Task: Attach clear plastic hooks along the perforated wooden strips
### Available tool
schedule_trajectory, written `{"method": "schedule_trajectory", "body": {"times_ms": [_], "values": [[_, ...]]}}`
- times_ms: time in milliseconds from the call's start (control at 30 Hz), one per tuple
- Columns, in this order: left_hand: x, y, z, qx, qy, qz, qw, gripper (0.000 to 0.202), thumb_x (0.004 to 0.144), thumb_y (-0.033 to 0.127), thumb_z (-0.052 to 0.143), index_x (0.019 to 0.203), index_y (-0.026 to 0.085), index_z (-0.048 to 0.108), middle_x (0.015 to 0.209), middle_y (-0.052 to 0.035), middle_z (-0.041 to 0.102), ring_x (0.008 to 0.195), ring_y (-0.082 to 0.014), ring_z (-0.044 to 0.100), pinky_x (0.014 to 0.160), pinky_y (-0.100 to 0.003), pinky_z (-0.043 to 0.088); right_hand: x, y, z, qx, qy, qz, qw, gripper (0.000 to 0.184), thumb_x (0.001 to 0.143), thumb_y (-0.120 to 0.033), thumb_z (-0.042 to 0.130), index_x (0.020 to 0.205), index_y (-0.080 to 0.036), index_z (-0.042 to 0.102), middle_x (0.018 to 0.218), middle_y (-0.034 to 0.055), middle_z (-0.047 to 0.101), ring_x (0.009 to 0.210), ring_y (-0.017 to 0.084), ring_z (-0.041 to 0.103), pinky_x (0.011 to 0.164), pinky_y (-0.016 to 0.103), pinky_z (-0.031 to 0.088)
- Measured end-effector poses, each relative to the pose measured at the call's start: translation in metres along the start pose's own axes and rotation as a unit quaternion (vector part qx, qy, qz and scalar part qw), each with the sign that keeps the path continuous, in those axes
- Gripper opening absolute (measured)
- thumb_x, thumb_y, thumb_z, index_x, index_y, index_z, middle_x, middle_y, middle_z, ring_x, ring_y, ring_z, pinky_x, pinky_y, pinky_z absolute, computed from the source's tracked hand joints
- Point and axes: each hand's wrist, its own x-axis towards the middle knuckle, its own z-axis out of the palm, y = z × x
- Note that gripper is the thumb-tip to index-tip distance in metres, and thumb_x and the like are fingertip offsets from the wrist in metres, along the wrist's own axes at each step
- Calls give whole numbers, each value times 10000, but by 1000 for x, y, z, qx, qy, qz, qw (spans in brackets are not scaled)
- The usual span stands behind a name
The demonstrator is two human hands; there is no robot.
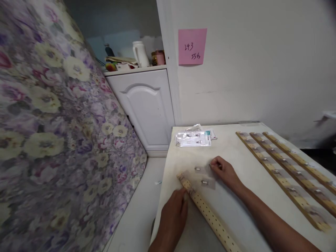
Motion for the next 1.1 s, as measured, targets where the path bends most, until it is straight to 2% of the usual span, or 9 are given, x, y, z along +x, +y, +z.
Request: {"method": "schedule_trajectory", "body": {"times_ms": [100, 233, 367, 500, 633, 733, 833, 967, 1100], "values": [[0, 2, -1, -3, 2, 1, 1000, 376, 844, 168, 397, 1202, 188, 512, 1108, -104, 611, 1011, -222, 589, 859, -359, 474, -6, 14, -20, 38, 24, 45, 998, 128, 758, -325, 536, 732, -201, 517, 637, -37, 497, 604, 141, 475, 551, 248, 370], [0, 5, -3, -7, 4, 7, 1000, 334, 853, 170, 380, 1141, 203, 548, 1058, -84, 616, 978, -211, 595, 839, -340, 472, -17, 30, -38, -8, 16, 71, 997, 174, 775, -368, 532, 750, -198, 554, 652, -25, 545, 612, 154, 509, 569, 263, 391], [-2, 4, -3, -12, 3, 11, 1000, 329, 849, 166, 388, 1129, 208, 556, 1041, -73, 614, 965, -201, 591, 834, -326, 464, -26, 28, -42, -138, 56, 13, 989, 213, 821, -361, 497, 894, -200, 616, 888, 43, 639, 833, 214, 571, 746, 330, 419], [-3, 3, -3, -10, 3, 12, 1000, 321, 845, 155, 381, 1096, 215, 572, 1030, -61, 613, 960, -194, 587, 837, -323, 455, -22, 0, -30, -262, 59, -56, 962, 217, 855, -276, 462, 950, -208, 644, 993, 63, 637, 927, 230, 540, 823, 351, 371], [-2, 6, -5, -5, -4, -4, 1000, 314, 848, 162, 371, 1074, 219, 582, 1013, -55, 614, 936, -190, 593, 817, -311, 458, -7, -29, -1, -347, -66, -100, 930, 214, 865, -226, 477, 983, -226, 656, 1008, 66, 635, 936, 217, 530, 796, 323, 342], [-4, 8, -7, -2, -5, -11, 1000, 319, 850, 169, 369, 1081, 226, 582, 1029, -52, 614, 944, -191, 590, 823, -309, 456, 3, -37, 20, -395, -126, -97, 905, 147, 824, -213, 535, 879, -181, 667, 968, 105, 636, 926, 241, 529, 752, 329, 328], [-6, 9, -7, -1, -10, -11, 1000, 319, 848, 175, 379, 1092, 227, 577, 1052, -55, 613, 973, -194, 584, 846, -312, 451, 8, -35, 28, -402, -133, -85, 902, 119, 794, -184, 550, 820, -151, 661, 931, 129, 637, 894, 250, 537, 721, 331, 317], [-7, 8, -8, 1, -12, -14, 1000, 293, 855, 183, 375, 1055, 220, 585, 1018, -53, 621, 950, -192, 592, 836, -313, 454, 9, -32, 26, -397, -119, -59, 908, 148, 728, -157, 590, 867, -148, 639, 955, 130, 630, 869, 245, 549, 688, 312, 312], [-6, 8, -8, -3, -8, -7, 1000, 293, 862, 190, 369, 1058, 216, 586, 1020, -58, 624, 948, -192, 595, 834, -311, 458, 2, -32, 21, -370, -103, -39, 922, 205, 706, -109, 566, 897, -178, 597, 892, 76, 645, 766, 194, 566, 622, 276, 304]]}}
